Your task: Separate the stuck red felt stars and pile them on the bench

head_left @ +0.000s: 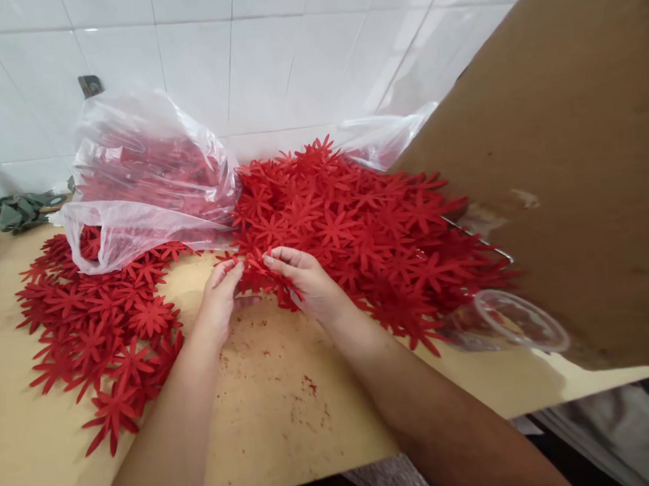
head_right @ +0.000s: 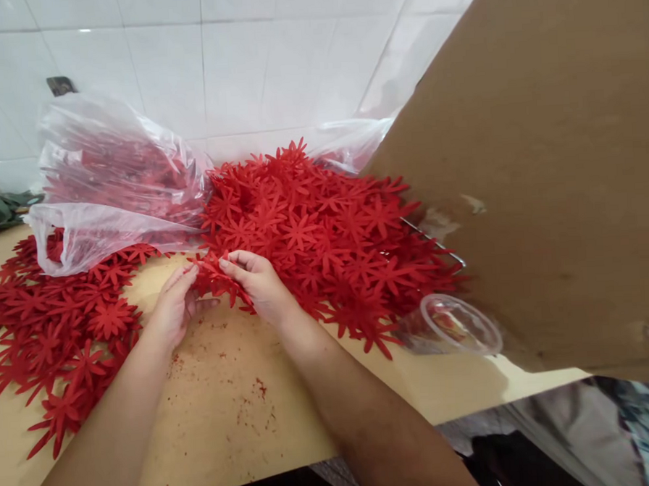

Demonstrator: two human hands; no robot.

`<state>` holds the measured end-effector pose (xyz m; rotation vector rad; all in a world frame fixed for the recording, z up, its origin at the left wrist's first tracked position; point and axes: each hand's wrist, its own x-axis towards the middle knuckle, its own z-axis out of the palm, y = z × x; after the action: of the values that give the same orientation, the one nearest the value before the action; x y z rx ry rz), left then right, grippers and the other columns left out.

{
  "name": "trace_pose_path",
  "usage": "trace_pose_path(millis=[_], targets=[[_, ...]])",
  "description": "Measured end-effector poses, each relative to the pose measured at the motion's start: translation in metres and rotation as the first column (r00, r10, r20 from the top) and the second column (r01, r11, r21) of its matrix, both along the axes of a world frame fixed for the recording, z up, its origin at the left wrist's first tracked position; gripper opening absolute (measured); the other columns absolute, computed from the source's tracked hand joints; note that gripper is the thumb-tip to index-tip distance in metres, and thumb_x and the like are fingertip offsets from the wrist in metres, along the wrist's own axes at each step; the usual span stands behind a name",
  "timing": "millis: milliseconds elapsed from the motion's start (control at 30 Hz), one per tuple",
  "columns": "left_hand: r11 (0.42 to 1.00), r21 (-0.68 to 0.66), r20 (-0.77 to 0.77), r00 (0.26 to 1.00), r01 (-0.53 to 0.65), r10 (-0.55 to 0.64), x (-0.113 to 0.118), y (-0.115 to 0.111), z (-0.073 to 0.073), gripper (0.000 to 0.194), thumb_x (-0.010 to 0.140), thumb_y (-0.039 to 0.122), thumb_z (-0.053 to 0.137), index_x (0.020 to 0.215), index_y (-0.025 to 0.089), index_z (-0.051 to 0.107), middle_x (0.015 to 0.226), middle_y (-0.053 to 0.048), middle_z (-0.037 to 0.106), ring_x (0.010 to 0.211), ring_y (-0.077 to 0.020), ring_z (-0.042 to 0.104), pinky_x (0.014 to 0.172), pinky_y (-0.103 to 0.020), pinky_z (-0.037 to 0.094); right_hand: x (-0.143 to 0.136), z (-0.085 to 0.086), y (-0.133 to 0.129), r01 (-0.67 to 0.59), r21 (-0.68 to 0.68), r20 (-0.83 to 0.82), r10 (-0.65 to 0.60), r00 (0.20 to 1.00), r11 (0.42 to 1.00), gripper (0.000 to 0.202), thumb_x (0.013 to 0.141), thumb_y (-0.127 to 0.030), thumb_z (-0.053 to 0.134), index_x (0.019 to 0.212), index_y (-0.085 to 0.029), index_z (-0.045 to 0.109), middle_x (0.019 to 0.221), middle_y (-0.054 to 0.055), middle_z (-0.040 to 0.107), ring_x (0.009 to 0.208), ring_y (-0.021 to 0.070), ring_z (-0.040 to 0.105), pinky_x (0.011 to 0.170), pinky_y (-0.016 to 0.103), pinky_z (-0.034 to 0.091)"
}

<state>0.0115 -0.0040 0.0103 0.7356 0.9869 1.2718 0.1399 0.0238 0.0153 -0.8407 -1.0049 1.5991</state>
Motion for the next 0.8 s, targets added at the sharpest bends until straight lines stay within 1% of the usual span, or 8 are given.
trace_pose_path(millis=[100,167,267,333,400,567,700,800], targets=[[0.998,0.042,-0.013,0.999,0.044,-0.044,0.005,-0.002,0.000,0.030,0.064,0.028,0.067,0.088,0.017,0.054,0.087,-0.001,0.061,0.069,-0.0101,0.057,0.053,-0.021,0.046,-0.003,-0.004,-0.001,-0.025,0.028,0.036,0.024,0.999,0.999,0.027,0.050,-0.036,0.079,0.065,-0.018,0.065,0.062,-0.004,0.065,0.057,0.0054,0.057,0.058,0.017,0.046],[1.000,0.019,-0.039,0.999,-0.003,0.004,0.005,0.000,-0.001,0.029,0.061,0.026,0.068,0.085,0.016,0.056,0.079,0.000,0.062,0.062,-0.0080,0.055,0.052,-0.019,0.044,-0.004,-0.006,0.000,-0.033,0.035,0.047,0.031,0.998,0.999,0.029,0.050,-0.037,0.079,0.067,-0.019,0.066,0.062,-0.004,0.065,0.059,0.0060,0.058,0.059,0.018,0.047],[0.993,-0.019,-0.041,0.992,-0.120,0.119,0.002,0.004,-0.004,0.021,0.065,0.026,0.065,0.080,0.015,0.055,0.067,0.002,0.060,0.053,-0.0056,0.051,0.050,-0.017,0.040,-0.004,-0.007,0.001,-0.023,0.040,0.045,0.021,0.999,0.999,0.030,0.048,-0.038,0.080,0.068,-0.019,0.066,0.062,-0.004,0.065,0.059,0.0061,0.058,0.060,0.018,0.047],[0.983,-0.030,-0.046,0.982,-0.183,0.181,-0.001,0.005,-0.004,0.017,0.067,0.024,0.063,0.079,0.015,0.055,0.062,0.004,0.058,0.051,-0.0052,0.050,0.049,-0.017,0.039,-0.004,-0.007,0.001,-0.004,0.021,0.032,0.003,0.999,1.000,0.030,0.047,-0.037,0.080,0.067,-0.019,0.065,0.062,-0.005,0.065,0.058,0.0064,0.058,0.060,0.019,0.047],[0.977,-0.041,-0.064,0.977,-0.208,0.205,-0.003,0.006,-0.003,0.015,0.069,0.023,0.061,0.079,0.015,0.054,0.061,0.004,0.058,0.052,-0.0056,0.051,0.049,-0.016,0.039,-0.003,-0.005,0.000,0.010,0.005,0.017,-0.010,1.000,1.000,0.028,0.049,-0.037,0.079,0.065,-0.019,0.063,0.061,-0.005,0.065,0.056,0.0064,0.057,0.059,0.019,0.047],[0.974,-0.023,-0.129,0.967,-0.225,0.221,-0.002,0.006,-0.001,0.014,0.068,0.021,0.061,0.079,0.015,0.054,0.067,0.003,0.061,0.054,-0.0058,0.051,0.052,-0.018,0.041,0.001,-0.003,0.000,-0.010,0.018,0.043,0.009,0.999,1.000,0.027,0.052,-0.036,0.078,0.063,-0.018,0.060,0.060,-0.005,0.063,0.053,0.0055,0.055,0.056,0.019,0.047],[0.979,0.020,-0.156,0.967,-0.203,0.204,0.001,0.008,-0.001,0.019,0.061,0.015,0.065,0.076,0.016,0.053,0.066,0.004,0.060,0.053,-0.0058,0.051,0.054,-0.019,0.041,0.001,-0.003,0.001,-0.092,0.009,0.140,0.090,0.986,0.996,0.035,0.051,-0.037,0.078,0.076,-0.019,0.061,0.064,-0.004,0.065,0.053,0.0062,0.057,0.050,0.018,0.045],[0.975,0.108,-0.180,0.961,-0.193,0.210,0.003,0.010,-0.005,0.019,0.059,0.015,0.067,0.072,0.015,0.052,0.063,0.004,0.059,0.057,-0.0072,0.052,0.061,-0.021,0.043,0.001,0.000,-0.002,-0.151,0.006,0.225,0.146,0.963,0.989,0.039,0.054,-0.036,0.077,0.084,-0.018,0.061,0.065,-0.003,0.066,0.052,0.0063,0.057,0.046,0.018,0.044]])
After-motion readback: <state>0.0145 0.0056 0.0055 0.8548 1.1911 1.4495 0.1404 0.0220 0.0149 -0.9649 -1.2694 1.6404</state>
